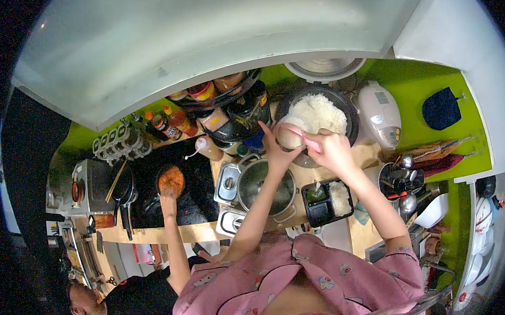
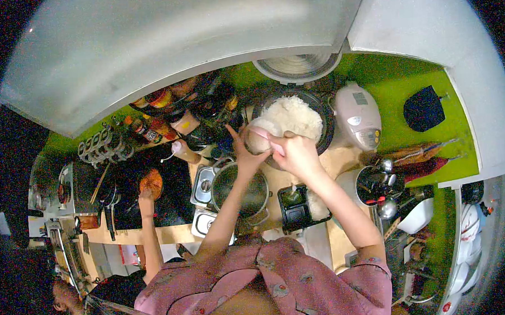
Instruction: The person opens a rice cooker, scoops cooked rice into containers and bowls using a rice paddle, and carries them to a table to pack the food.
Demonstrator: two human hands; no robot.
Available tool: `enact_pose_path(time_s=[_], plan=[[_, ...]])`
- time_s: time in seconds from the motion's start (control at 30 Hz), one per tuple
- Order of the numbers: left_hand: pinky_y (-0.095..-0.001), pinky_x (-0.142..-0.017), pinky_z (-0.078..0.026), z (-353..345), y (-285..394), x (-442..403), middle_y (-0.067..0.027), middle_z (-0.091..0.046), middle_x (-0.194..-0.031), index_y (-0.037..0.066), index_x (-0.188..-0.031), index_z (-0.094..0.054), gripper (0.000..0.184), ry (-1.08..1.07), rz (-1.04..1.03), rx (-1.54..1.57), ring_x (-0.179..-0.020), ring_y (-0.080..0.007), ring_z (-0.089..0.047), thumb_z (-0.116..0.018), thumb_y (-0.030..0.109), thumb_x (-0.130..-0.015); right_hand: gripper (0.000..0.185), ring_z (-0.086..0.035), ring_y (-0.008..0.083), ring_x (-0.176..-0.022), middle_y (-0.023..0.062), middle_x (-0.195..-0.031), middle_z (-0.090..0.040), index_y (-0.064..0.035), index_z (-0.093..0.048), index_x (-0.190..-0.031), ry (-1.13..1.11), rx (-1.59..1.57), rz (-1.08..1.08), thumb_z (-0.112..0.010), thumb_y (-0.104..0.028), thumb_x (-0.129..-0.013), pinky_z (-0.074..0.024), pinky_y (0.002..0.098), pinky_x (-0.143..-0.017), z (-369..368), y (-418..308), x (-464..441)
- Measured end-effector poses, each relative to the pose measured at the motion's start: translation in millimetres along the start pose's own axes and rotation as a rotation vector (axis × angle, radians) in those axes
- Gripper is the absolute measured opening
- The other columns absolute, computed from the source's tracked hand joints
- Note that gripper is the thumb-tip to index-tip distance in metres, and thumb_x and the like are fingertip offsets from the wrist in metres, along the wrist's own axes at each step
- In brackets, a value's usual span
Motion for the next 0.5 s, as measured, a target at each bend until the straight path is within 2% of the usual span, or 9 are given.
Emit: enact_pose_path(time_s=[0.07, 0.17, 0.23, 0.37, 0.47, 0.5], plan=[[-0.0448, -0.110, -0.023, -1.8, -3.8, 2.1, -0.0163, -0.048, -0.139, 0.000, -0.148, 0.015, 0.140, -0.004, 0.070, -0.031, -0.130, -0.0352, -0.040, -0.088, 0.024, -0.057, 0.033, -0.065, 0.0311, -0.069, 0.0107, -0.078, -0.063, -0.0167, -0.072, -0.104, 0.028, 0.024, 0.031, -0.067, -0.016, -0.072, -0.0535, 0.0412, -0.064, -8.0, 0.1, -3.7], [-0.0455, -0.111, -0.022, -0.1, -8.4, -2.4, -0.0175, -0.047, -0.139, 0.001, -0.148, 0.016, 0.138, 0.004, 0.068, 0.004, -0.131, -0.0358, -0.038, -0.086, 0.023, -0.058, 0.032, -0.065, 0.0307, -0.068, 0.0112, -0.078, -0.061, -0.0174, -0.070, -0.104, 0.125, -0.006, 0.041, -0.066, -0.017, -0.073, -0.0541, 0.0420, -0.063, -10.4, -4.9, -2.2], [-0.0456, -0.111, -0.022, 1.6, -6.7, -5.4, -0.0177, -0.046, -0.140, 0.001, -0.148, 0.016, 0.138, -0.005, -0.017, 0.006, -0.131, -0.0363, -0.038, -0.086, 0.023, -0.059, 0.034, -0.065, 0.0310, -0.068, 0.0108, -0.078, -0.061, -0.0177, -0.071, -0.107, 0.233, -0.059, 0.019, -0.066, -0.017, -0.073, -0.0541, 0.0420, -0.063, 3.0, -16.4, 3.3], [-0.0450, -0.111, -0.023, 1.8, -1.6, -2.9, -0.0179, -0.043, -0.142, 0.001, -0.148, 0.016, 0.137, 0.017, -0.041, -0.020, -0.131, -0.0366, -0.038, -0.086, 0.025, -0.060, 0.035, -0.066, 0.0299, -0.072, 0.0091, -0.081, -0.065, -0.0157, -0.073, -0.106, 0.027, -0.117, 0.008, -0.067, -0.014, -0.072, -0.0540, 0.0388, -0.066, 14.1, -16.4, 11.3], [-0.0454, -0.111, -0.022, -4.1, -2.1, -2.1, -0.0176, -0.042, -0.144, 0.001, -0.148, 0.016, 0.136, 0.045, -0.024, 0.028, -0.131, -0.0356, -0.038, -0.086, 0.026, -0.060, 0.035, -0.066, 0.0305, -0.072, 0.0092, -0.082, -0.065, -0.0162, -0.073, -0.106, 0.027, -0.084, -0.001, -0.067, -0.014, -0.071, -0.0540, 0.0389, -0.067, 2.6, -10.4, 5.7], [-0.0444, -0.111, -0.024, -6.7, -2.5, -3.6, -0.0204, -0.038, -0.145, 0.003, -0.148, 0.017, 0.137, 0.035, -0.012, 0.023, -0.132, -0.0355, -0.038, -0.086, 0.022, -0.059, 0.035, -0.065, 0.0311, -0.070, 0.0099, -0.081, -0.064, -0.0170, -0.072, -0.106, 0.045, -0.080, 0.009, -0.067, -0.015, -0.072, -0.0538, 0.0401, -0.065, -1.2, -5.9, 2.9]])
Point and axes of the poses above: each hand's wrist, its own x-axis away from the middle knuckle, its own z-axis out of the back of the hand, y = z × x, the point moved 2 cm from there along -x, towards the middle knuckle
